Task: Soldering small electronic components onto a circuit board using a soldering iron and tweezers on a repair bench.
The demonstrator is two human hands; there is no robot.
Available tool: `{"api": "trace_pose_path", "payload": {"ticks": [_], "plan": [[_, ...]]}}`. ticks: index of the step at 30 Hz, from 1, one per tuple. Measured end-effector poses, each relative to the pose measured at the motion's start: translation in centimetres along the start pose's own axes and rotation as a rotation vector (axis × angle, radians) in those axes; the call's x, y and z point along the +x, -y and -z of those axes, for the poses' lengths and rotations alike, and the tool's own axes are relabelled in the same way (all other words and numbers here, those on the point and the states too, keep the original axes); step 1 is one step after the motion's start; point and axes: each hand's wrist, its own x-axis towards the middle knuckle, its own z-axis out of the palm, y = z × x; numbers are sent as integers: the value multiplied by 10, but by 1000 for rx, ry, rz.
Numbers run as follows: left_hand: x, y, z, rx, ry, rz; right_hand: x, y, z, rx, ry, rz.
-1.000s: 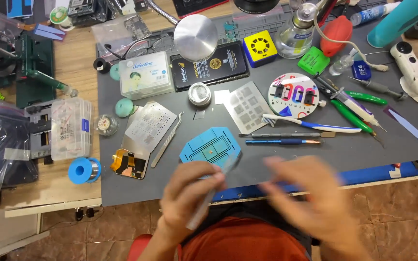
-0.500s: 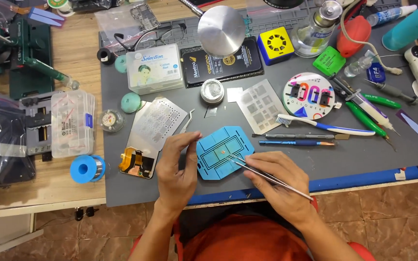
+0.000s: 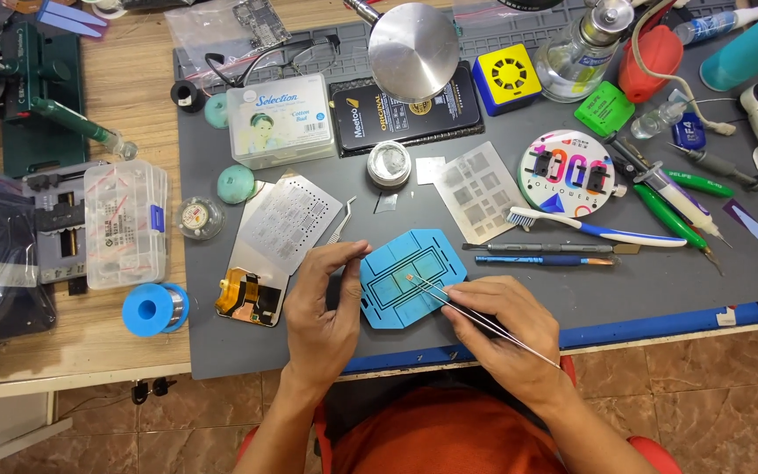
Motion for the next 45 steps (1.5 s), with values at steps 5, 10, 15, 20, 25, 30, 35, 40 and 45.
{"api": "trace_pose_path", "payload": {"ticks": [5,10,15,20,25,30,35,40,45], "plan": [[0,0,0,15,0,-12,-1,-2,-1,3,-3,7],[1,0,0,28,17,-23,-1,-2,0,1,-5,33],[1,-2,0,27,30,-31,-2,0,0,47,-55,-8],[3,-2,0,44,59,-45,-1,-1,1,70,-59,-30],[6,-7,-1,92,100,-99,1,3,5,58,-42,-50],[-7,-12,-2,498,256,-140,-11,-14,31,77,-198,-86],[-9,-10,-3,583,412,-101,2,-25,91,-173,-272,-312],[-11,-8,-1,600,441,-59,14,-78,130,-681,-74,-352],[-13,-3,-5,610,450,-57,19,-96,127,-842,-112,-256]]}}
